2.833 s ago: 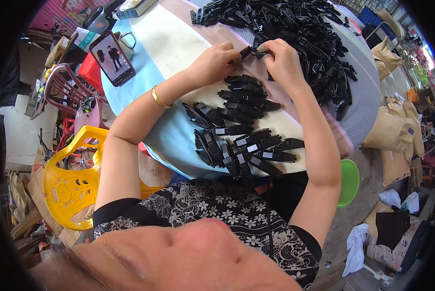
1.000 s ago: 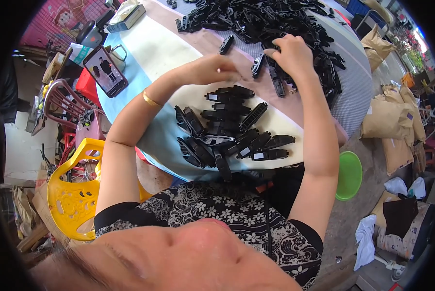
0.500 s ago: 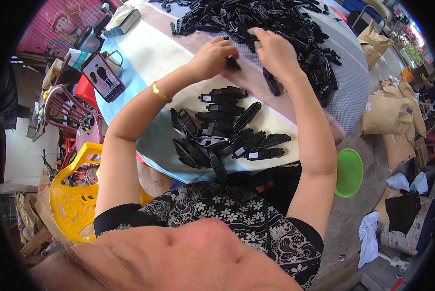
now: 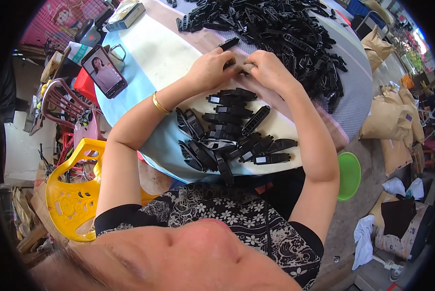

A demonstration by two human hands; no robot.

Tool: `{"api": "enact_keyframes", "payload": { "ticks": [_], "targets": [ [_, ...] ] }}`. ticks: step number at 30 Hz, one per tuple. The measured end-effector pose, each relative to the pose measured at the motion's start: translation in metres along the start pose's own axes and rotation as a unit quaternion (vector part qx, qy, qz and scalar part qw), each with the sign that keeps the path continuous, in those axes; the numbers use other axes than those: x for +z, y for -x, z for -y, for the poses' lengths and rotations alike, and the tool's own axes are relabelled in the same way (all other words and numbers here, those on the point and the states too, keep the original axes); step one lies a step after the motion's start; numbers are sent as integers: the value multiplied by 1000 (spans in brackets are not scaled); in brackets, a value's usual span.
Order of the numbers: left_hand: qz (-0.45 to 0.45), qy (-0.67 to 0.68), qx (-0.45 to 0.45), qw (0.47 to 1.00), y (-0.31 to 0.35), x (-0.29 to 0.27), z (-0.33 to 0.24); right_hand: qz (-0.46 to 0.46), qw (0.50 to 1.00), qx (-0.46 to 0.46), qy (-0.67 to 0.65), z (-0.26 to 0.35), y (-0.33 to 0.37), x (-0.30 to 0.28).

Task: Assembling small black plastic components by hand on a table.

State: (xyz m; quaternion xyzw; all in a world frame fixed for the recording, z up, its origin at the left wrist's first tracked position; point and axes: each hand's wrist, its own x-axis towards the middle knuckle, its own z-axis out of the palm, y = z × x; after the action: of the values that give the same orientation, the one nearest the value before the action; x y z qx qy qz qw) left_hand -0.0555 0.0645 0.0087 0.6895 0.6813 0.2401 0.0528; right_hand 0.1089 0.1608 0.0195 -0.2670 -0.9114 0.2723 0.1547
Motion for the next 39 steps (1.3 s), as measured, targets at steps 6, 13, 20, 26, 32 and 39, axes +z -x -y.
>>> {"api": "enact_keyframes", "payload": {
  "ticks": [6,13,20,26,32,39],
  "targets": [
    [-56,-2,140,989,4,-2,26,17,998,-51,-15,7,6,-7],
    [6,147,134,980,2,-8,21,13,994,36,-104,-3,2,-17],
    [-16,122,87,989,1,-6,31,-90,963,-185,177,7,2,5],
    [-19,109,55,992,2,-7,29,-116,946,-234,192,10,1,6],
    [-1,121,41,992,0,-9,29,-64,957,-216,180,-5,0,-5],
    [23,149,62,987,-3,-6,27,-79,958,-241,136,2,-5,10]
  ]
}}
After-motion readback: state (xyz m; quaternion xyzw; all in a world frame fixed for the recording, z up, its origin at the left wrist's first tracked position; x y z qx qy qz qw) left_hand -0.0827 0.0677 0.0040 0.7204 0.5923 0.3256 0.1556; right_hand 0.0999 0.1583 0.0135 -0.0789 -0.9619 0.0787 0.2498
